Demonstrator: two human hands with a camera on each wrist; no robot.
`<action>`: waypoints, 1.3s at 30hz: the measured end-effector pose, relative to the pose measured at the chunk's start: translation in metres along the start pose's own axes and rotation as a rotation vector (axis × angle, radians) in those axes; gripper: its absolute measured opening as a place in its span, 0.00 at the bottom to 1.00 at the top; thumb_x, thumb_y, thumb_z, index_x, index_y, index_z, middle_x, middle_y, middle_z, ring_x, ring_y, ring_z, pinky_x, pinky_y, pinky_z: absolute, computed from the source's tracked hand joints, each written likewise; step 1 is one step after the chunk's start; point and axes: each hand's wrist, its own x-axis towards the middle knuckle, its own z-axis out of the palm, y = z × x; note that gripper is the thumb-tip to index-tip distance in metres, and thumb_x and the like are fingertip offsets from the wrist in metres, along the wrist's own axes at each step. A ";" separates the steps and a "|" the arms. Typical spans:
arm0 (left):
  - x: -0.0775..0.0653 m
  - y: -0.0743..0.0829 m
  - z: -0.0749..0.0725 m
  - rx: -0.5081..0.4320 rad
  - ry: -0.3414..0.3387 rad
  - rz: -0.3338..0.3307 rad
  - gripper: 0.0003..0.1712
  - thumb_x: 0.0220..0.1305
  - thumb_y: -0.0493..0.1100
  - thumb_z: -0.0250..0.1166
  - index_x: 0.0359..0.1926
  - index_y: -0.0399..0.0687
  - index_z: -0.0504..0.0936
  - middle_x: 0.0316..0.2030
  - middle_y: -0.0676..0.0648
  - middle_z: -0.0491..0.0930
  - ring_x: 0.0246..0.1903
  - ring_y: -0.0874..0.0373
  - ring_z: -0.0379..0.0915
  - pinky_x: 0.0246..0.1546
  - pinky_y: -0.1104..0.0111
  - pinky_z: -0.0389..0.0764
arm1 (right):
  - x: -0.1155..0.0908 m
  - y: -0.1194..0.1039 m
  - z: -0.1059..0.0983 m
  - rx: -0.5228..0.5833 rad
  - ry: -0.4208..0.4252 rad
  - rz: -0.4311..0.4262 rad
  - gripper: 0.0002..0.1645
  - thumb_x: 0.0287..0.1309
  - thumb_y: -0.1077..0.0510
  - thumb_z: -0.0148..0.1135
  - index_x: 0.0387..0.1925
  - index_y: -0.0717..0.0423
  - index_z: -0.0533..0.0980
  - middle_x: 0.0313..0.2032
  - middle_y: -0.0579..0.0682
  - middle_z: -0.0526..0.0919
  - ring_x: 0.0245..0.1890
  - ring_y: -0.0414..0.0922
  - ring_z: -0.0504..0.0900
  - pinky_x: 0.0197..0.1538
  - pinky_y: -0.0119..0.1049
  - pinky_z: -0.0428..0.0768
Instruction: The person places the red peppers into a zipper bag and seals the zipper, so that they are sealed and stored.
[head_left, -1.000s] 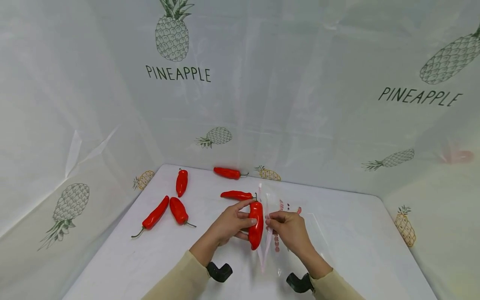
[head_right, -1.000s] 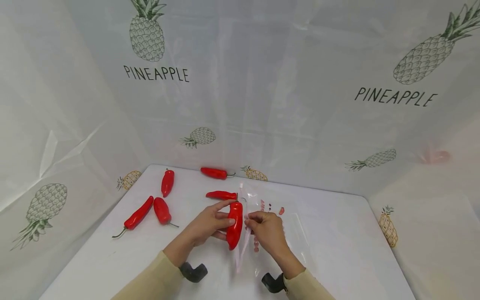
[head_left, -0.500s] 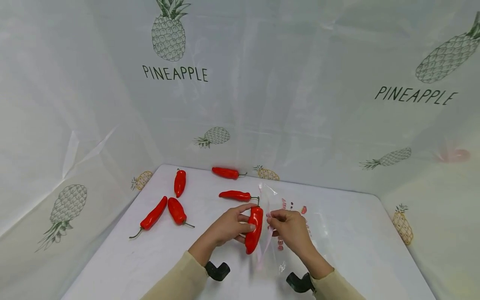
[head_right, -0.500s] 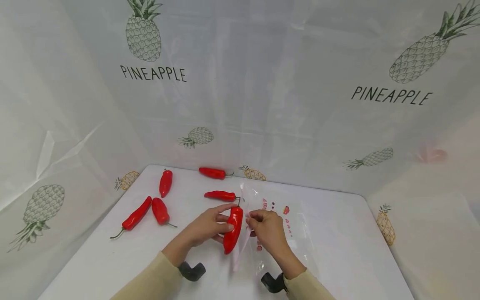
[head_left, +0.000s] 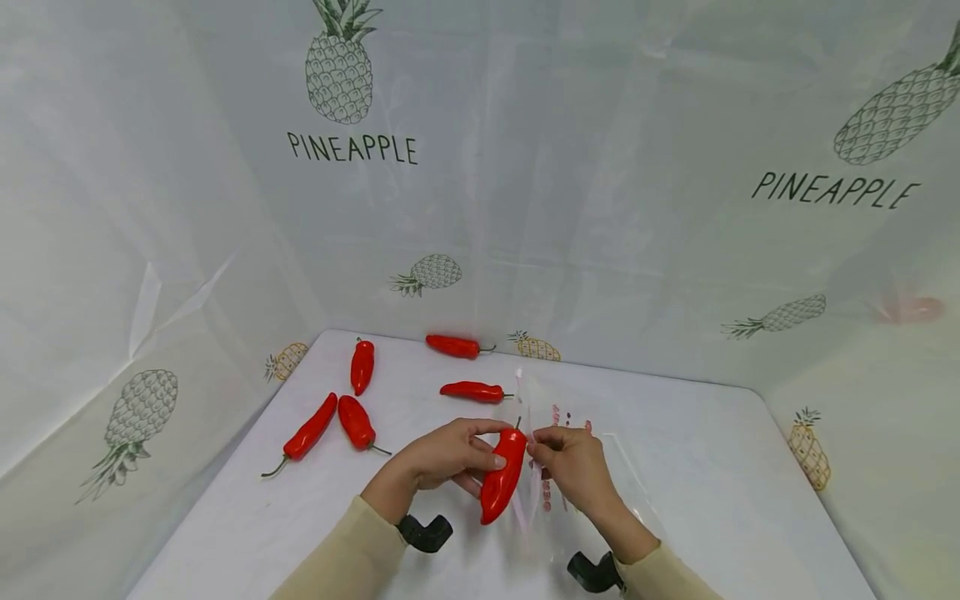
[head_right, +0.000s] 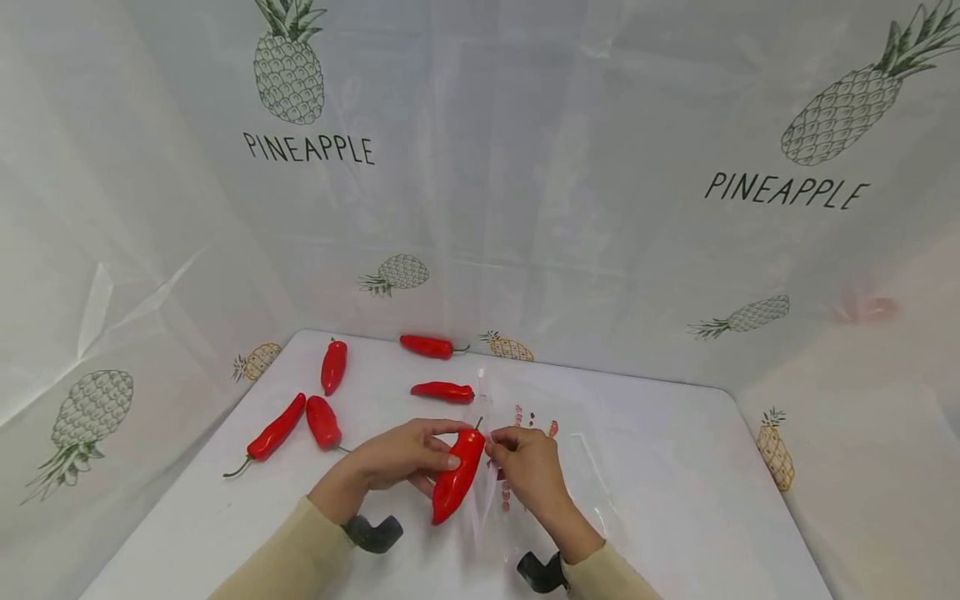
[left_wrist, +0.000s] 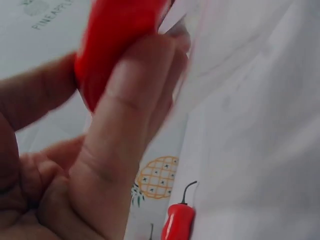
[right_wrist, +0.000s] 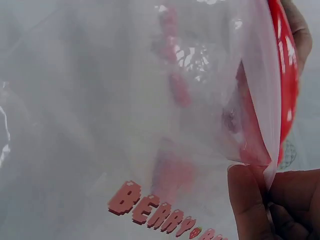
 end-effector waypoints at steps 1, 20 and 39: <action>0.001 -0.001 0.000 -0.002 0.018 -0.003 0.35 0.69 0.38 0.69 0.75 0.47 0.72 0.45 0.41 0.89 0.40 0.49 0.89 0.35 0.57 0.91 | -0.001 -0.001 0.000 0.004 -0.003 0.001 0.07 0.65 0.64 0.71 0.43 0.60 0.89 0.31 0.49 0.89 0.23 0.40 0.86 0.32 0.33 0.89; 0.028 -0.011 0.039 0.525 0.494 0.073 0.41 0.65 0.43 0.74 0.77 0.51 0.70 0.55 0.38 0.84 0.42 0.51 0.83 0.35 0.59 0.91 | -0.010 -0.033 -0.016 0.211 -0.053 0.012 0.10 0.64 0.64 0.72 0.45 0.64 0.88 0.35 0.55 0.90 0.29 0.44 0.88 0.32 0.36 0.90; 0.045 -0.014 0.039 0.458 0.349 0.020 0.41 0.65 0.46 0.75 0.77 0.55 0.71 0.54 0.42 0.86 0.43 0.56 0.84 0.34 0.62 0.91 | -0.014 -0.034 -0.023 0.087 0.095 -0.009 0.12 0.64 0.64 0.72 0.48 0.64 0.88 0.40 0.58 0.91 0.28 0.46 0.91 0.30 0.34 0.89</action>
